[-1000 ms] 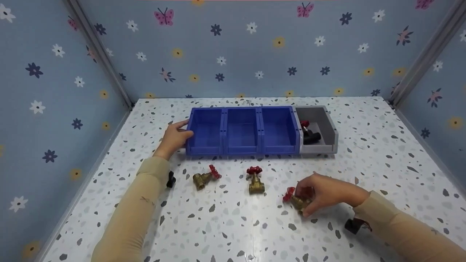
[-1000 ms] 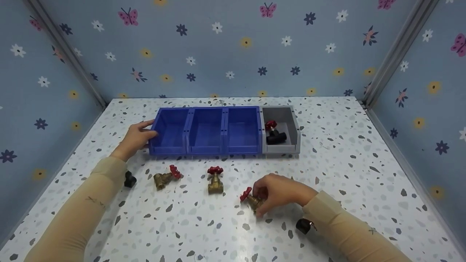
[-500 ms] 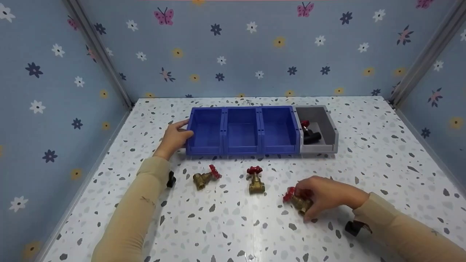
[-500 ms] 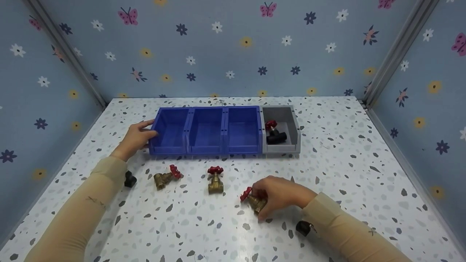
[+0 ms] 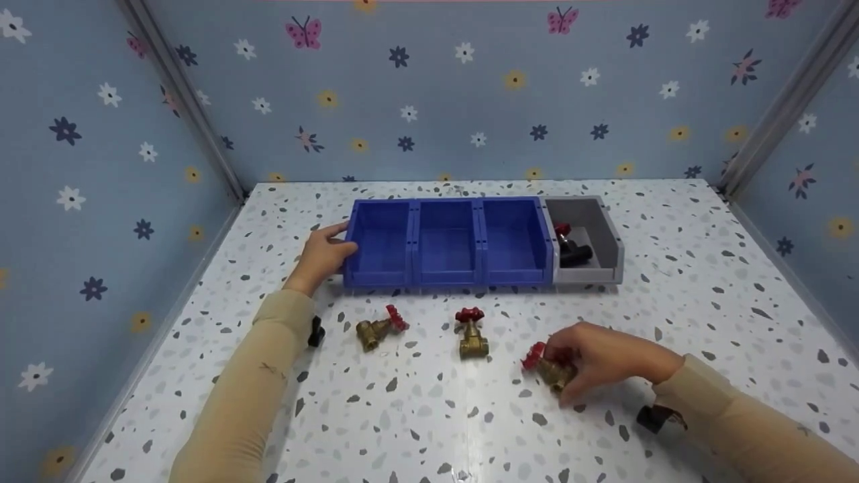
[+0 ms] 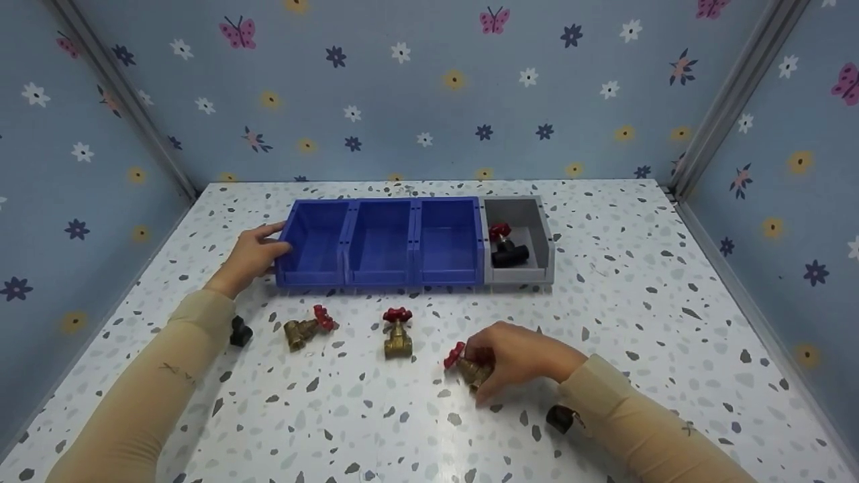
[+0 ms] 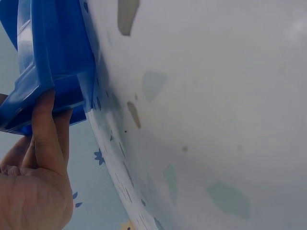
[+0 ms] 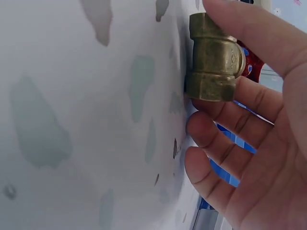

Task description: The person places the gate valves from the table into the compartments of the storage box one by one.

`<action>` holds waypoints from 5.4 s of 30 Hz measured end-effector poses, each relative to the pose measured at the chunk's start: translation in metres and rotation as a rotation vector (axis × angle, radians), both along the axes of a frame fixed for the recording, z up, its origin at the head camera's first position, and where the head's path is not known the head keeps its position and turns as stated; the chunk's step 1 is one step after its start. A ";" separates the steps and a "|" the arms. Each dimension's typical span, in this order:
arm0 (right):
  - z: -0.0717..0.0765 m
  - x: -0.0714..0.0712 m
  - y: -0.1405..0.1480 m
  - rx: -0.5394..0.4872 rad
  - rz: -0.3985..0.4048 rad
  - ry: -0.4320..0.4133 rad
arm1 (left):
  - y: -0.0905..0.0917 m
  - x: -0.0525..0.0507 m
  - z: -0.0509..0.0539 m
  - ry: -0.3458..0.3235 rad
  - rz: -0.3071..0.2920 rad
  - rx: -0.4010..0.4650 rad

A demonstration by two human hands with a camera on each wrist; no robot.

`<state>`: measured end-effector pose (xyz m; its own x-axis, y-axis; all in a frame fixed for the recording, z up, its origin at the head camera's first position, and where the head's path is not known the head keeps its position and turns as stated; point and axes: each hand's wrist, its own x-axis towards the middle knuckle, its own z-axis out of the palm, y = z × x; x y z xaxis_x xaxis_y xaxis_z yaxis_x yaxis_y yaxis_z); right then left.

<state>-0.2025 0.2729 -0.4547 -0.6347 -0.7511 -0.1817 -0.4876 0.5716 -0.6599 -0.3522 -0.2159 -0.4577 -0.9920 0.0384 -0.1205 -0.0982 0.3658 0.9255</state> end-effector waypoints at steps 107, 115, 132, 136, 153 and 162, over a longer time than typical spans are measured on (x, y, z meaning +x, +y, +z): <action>0.047 -0.036 -0.036 -0.316 -0.492 0.221 | 0.000 -0.002 -0.003 0.001 0.013 -0.015; 0.047 -0.042 -0.037 -0.335 -0.554 0.202 | 0.000 -0.002 -0.001 0.008 0.004 -0.003; 0.048 -0.051 -0.044 -0.372 -0.675 0.198 | 0.001 -0.002 0.004 -0.007 0.007 0.008; 0.048 -0.053 -0.045 -0.361 -0.694 0.191 | 0.000 -0.001 0.004 -0.001 0.001 0.005; 0.048 -0.066 -0.056 -0.361 -0.752 0.192 | 0.000 -0.001 0.002 -0.021 0.008 0.008; 0.050 -0.072 -0.058 -0.383 -0.767 0.205 | 0.000 -0.002 0.001 -0.013 0.009 0.014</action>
